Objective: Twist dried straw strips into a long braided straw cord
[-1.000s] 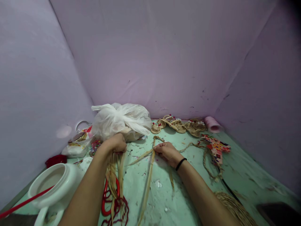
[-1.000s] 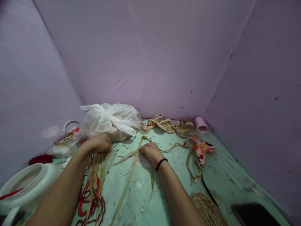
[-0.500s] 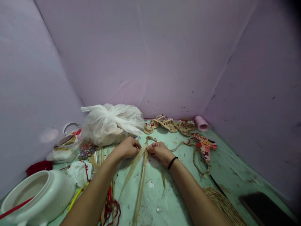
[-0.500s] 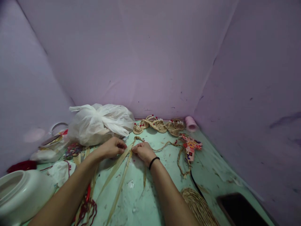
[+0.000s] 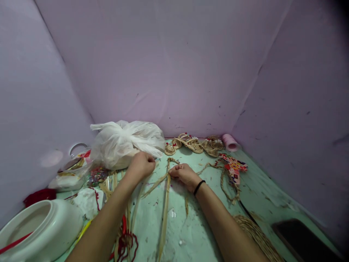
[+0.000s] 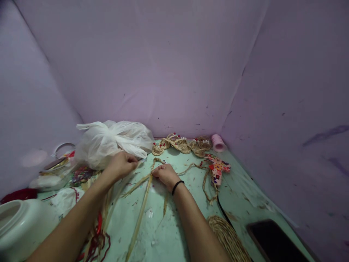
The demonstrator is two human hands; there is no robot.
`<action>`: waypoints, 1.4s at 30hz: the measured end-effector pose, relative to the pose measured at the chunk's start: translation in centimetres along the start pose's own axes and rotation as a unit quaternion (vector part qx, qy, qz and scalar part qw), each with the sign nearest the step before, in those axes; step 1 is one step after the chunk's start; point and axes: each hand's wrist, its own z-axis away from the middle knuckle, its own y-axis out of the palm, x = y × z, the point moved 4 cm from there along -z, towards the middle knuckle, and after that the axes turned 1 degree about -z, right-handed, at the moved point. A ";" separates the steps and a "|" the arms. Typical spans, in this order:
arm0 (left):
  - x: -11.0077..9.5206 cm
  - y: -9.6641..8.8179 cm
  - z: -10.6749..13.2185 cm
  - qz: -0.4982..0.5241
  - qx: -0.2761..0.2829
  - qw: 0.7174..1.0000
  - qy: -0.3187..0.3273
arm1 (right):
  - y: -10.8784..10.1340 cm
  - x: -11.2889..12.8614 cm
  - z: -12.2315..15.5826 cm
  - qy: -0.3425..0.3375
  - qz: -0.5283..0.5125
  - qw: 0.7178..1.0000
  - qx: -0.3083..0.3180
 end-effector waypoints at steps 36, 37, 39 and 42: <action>-1.0 3.8 1.0 0.215 0.189 0.957 -0.055 | 0.1 -0.5 -0.6 -0.025 -0.029 0.999 0.009; -1.0 3.9 1.0 0.221 0.199 0.953 -0.056 | 0.1 -0.6 -0.7 -0.029 -0.028 0.999 0.012; -0.8 4.3 0.9 0.237 0.211 0.946 -0.063 | 0.0 -0.6 -0.7 -0.036 -0.019 0.999 0.014; -0.1 4.9 0.6 0.266 0.223 0.931 -0.109 | 0.0 -0.5 -0.6 -0.046 -0.013 0.999 0.013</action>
